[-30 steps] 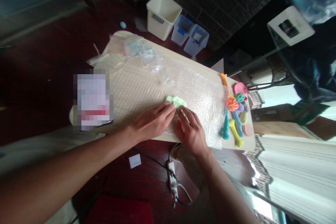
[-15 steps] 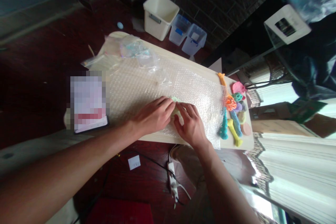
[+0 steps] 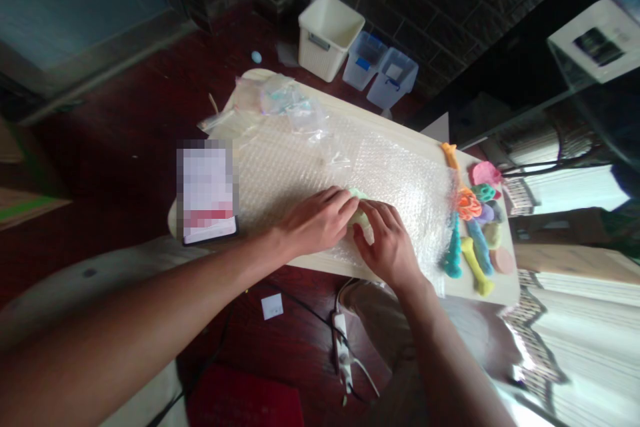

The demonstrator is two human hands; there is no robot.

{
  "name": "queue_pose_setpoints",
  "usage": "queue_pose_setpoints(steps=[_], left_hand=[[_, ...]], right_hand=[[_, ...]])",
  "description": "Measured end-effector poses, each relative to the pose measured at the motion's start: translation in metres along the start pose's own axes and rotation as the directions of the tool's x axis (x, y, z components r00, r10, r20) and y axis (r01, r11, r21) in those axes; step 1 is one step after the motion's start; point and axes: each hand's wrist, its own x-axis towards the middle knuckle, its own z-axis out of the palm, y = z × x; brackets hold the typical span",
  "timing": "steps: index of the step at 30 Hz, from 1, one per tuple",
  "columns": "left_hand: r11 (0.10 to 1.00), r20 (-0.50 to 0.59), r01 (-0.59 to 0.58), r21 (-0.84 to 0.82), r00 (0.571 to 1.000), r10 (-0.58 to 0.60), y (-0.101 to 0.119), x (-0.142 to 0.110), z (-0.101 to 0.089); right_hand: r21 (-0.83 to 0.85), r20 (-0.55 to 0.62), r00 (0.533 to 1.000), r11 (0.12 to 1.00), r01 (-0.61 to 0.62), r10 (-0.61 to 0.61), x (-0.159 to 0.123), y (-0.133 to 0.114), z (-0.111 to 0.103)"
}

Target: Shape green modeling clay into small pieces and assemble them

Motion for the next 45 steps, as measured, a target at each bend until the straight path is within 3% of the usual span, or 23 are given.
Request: queue_pose_setpoints(steps=[10, 37, 45], left_hand=[[0.998, 0.031, -0.032, 0.049, 0.999, 0.030, 0.003, 0.001, -0.003], [0.993, -0.143, -0.031, -0.110, 0.990, 0.015, 0.001, -0.007, 0.008], [0.997, -0.093, -0.049, -0.067, 0.995, 0.043, 0.004, -0.010, 0.009]], right_hand=[[0.012, 0.005, 1.000, 1.000, -0.013, 0.012, -0.003, 0.000, 0.001], [0.044, -0.022, 0.997, 0.997, -0.067, 0.068, -0.010, -0.004, 0.003], [-0.057, 0.006, 0.999, 0.997, -0.042, 0.043, -0.012, -0.008, 0.005]])
